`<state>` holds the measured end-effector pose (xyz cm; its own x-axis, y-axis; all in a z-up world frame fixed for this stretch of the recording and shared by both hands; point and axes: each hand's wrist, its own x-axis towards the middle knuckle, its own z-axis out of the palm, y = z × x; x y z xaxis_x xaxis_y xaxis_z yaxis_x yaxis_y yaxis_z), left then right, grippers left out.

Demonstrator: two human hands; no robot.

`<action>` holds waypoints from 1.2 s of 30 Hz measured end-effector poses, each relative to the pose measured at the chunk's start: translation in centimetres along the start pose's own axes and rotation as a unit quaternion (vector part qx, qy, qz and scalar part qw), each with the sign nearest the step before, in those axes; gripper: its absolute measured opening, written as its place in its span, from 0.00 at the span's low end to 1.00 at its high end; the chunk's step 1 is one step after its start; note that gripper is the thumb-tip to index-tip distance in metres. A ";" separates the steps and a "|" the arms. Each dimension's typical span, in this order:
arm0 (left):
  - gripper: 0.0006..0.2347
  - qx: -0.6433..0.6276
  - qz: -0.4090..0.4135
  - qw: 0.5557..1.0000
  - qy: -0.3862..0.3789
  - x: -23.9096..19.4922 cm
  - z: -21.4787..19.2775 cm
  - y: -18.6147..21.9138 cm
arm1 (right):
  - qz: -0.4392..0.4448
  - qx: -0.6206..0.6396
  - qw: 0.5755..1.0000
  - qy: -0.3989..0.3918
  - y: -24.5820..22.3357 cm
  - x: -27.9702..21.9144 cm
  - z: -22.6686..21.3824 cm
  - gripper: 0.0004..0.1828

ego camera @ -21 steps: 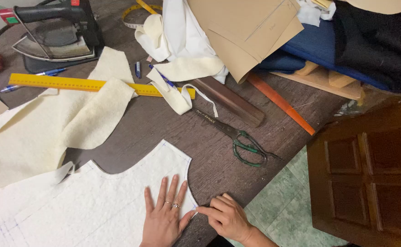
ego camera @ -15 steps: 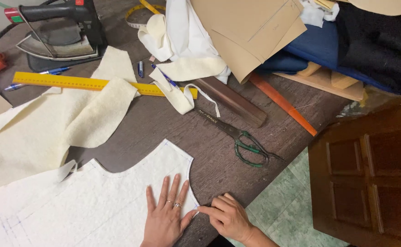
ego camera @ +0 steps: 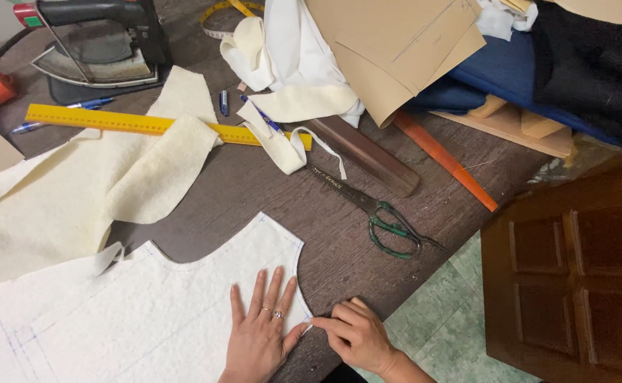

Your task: Cutting out a garment piece from white fabric using large scissors following a pattern

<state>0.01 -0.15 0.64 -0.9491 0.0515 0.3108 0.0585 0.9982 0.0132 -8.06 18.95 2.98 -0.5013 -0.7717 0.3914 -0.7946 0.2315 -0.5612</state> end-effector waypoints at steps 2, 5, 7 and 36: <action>0.33 0.000 0.001 1.000 0.000 0.0 -0.1 -0.1 | 0.043 0.044 0.998 0.012 0.3 -0.1 0.1 0.13; 0.33 -0.006 -0.001 1.000 -0.008 -0.1 0.0 -0.3 | 0.091 0.089 0.991 0.050 0.3 1.0 0.1 0.12; 0.33 -0.013 -0.006 1.000 -0.015 -0.5 0.0 -0.9 | 0.094 0.091 0.988 0.078 0.2 2.0 0.5 0.12; 0.31 0.055 -0.164 0.985 0.027 -4.8 0.3 -4.9 | 0.015 -0.372 0.924 -0.083 -1.8 8.2 9.7 0.48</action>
<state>4.14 -5.28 -1.18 -0.8930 -0.2737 0.3574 -0.2855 0.9582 0.0203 -7.39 6.45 0.09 -0.5160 -0.8243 0.2330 -0.8280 0.5496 0.1109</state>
